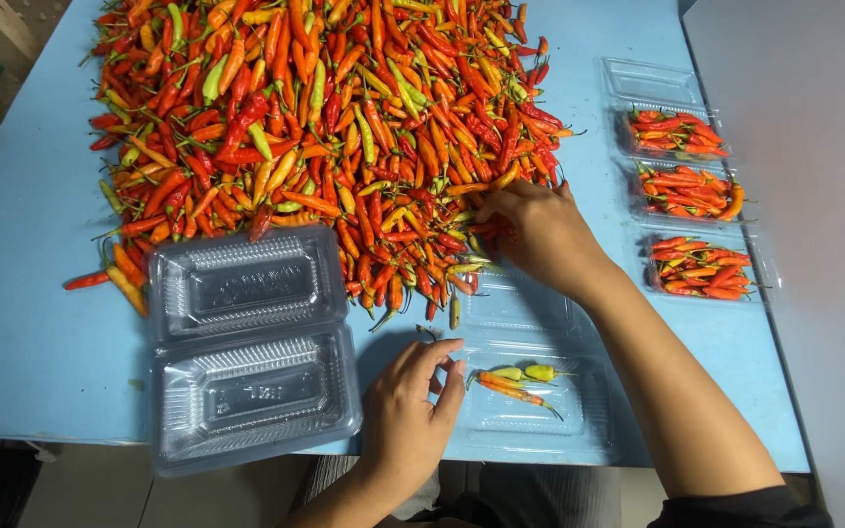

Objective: The person picks up chili peppers from a large pile on a blue table by hand and places them into several plastic containers one by one.

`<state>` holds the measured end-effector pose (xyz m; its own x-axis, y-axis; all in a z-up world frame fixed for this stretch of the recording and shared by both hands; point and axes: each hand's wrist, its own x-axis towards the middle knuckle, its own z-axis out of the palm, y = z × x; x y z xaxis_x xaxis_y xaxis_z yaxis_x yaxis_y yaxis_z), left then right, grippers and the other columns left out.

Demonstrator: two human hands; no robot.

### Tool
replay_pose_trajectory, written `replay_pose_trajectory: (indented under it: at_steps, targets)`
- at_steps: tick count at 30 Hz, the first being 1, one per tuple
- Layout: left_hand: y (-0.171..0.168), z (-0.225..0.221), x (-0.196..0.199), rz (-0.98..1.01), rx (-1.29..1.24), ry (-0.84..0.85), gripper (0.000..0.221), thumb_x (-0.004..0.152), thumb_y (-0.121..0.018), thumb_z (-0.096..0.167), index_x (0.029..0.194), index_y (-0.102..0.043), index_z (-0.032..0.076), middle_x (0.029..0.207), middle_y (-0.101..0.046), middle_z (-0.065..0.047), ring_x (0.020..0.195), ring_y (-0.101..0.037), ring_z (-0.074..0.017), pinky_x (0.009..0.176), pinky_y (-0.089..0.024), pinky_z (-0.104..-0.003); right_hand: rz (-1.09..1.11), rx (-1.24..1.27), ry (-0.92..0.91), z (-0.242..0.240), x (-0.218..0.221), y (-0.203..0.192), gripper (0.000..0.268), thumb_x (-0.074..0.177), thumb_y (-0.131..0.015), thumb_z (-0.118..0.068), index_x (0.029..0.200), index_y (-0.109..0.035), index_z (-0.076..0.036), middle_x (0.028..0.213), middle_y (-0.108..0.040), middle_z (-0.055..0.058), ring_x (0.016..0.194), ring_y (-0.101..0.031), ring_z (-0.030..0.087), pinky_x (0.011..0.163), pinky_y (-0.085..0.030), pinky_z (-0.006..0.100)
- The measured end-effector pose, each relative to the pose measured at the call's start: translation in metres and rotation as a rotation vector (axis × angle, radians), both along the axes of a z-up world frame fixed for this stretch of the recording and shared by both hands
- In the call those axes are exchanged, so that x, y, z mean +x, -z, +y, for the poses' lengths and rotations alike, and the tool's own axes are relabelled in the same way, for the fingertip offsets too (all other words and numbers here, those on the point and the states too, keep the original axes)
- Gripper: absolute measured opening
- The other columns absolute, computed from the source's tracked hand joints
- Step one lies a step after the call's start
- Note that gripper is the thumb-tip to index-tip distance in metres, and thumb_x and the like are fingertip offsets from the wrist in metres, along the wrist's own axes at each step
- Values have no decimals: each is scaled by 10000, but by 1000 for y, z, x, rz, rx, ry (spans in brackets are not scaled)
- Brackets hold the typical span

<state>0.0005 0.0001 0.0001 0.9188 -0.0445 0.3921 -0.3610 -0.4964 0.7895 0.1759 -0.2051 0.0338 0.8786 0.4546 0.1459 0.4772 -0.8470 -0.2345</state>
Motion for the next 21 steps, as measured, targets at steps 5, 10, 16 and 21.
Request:
replay_pose_trajectory:
  at_steps: [5, 10, 16, 21]
  targets:
    - [1, 0, 0, -9, -7, 12, 194, 950, -647, 144, 1136, -694, 110, 878, -698, -26, 802, -686, -206, 693, -533, -362, 117, 231, 26, -14, 1, -5, 257, 805, -749, -115, 1051, -738, -186, 1021, -743, 29, 930, -712, 190, 827, -502, 388]
    - [2, 1, 0, -10, -12, 23, 195, 958, -652, 150, 1145, -688, 107, 881, -697, -27, 804, -689, -202, 685, -534, -359, 410, 534, 277, -34, -19, -25, 232, 865, -742, -62, 1093, -748, -110, 832, -701, -2, 692, -570, 75, 674, -451, 226]
    - [1, 0, -1, -2, -6, 13, 196, 950, -649, 147, 1139, -693, 121, 882, -702, -19, 812, -691, -199, 704, -531, -356, 632, 1084, 321, -61, -69, -27, 205, 879, -695, 57, 1064, -685, -32, 1038, -679, 59, 940, -648, 164, 871, -558, 295]
    - [-5, 2, -1, 41, 5, 21, 201, 978, -601, 154, 1151, -690, 103, 921, -676, -17, 816, -663, -195, 705, -524, -357, 691, 972, 334, -50, -131, -45, 201, 850, -737, -7, 1050, -741, -5, 994, -767, 106, 932, -706, 174, 846, -569, 308]
